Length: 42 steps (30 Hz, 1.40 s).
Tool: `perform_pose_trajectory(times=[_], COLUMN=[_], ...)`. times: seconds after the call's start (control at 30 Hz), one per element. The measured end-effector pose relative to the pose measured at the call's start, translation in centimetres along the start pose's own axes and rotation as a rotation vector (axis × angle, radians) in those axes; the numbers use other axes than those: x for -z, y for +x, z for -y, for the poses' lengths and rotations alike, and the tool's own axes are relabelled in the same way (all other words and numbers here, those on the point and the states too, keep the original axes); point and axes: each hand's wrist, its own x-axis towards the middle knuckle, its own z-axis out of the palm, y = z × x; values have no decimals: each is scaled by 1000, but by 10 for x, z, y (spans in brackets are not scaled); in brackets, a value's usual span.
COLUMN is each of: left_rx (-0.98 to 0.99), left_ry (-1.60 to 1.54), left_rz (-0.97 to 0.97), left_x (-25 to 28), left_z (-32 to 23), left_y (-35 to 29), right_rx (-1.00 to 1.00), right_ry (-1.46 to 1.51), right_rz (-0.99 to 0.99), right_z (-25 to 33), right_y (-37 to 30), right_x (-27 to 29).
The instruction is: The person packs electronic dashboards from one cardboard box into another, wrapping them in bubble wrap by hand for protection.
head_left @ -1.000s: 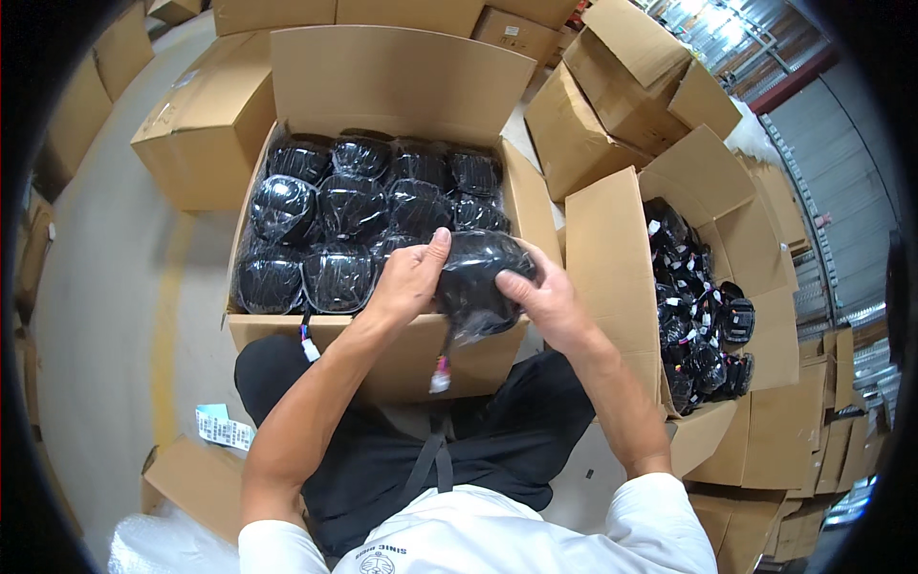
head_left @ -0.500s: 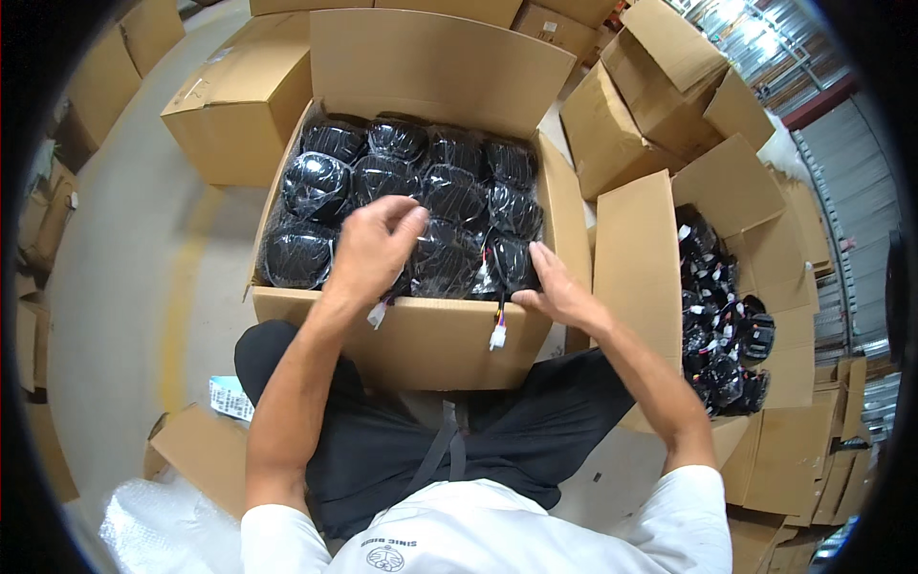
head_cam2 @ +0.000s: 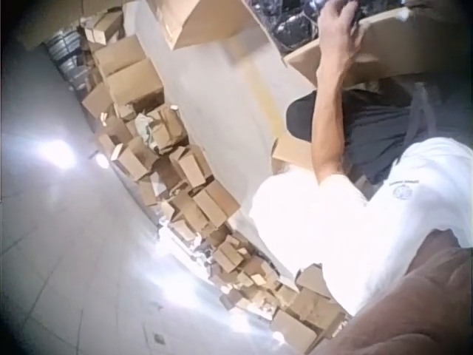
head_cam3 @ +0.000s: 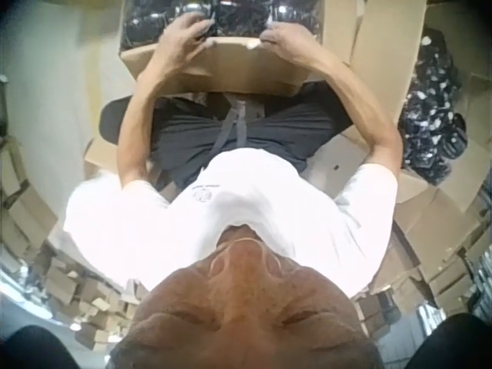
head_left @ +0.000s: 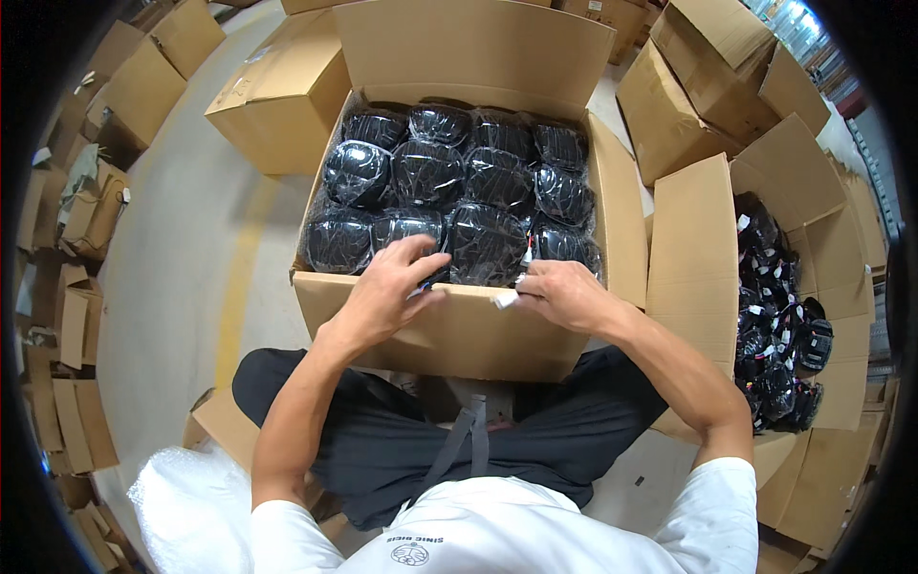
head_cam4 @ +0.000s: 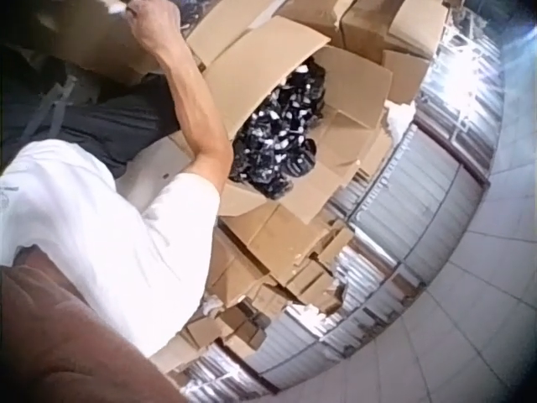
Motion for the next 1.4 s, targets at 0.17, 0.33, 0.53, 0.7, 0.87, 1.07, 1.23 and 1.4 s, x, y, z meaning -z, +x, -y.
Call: perform_pose_trajectory(times=[0.17,0.33,0.53,0.7,0.87,1.07,1.23,1.4], left_rx=[-332,-321,-186,312,822,759,795,779], left_ry=[624,627,361,611,492,637,509,426], left_rz=[57,150,-161,-688,-348,-187,-291,-452], left_x=[-23,-30,5,61,55,74,50,27], left_z=[2,11,9,109,163,182,140,114], left_y=[41,59,55,21,-17,-33,-9,-53], right_rx=[-76,-180,-242,-569,-922,-809,-773,-773], right_ry=[89,40,-17,-134,-57,-44,-198,-113], right_rz=[-84,99,54,-545,-187,-46,-238,-261], right_z=[-7,6,17,-69,-146,-164,-235,-225], right_y=[20,24,26,11,-14,-1,-35,-6], right_x=[-8,-11,16,27,-9,-26,-27,-10])
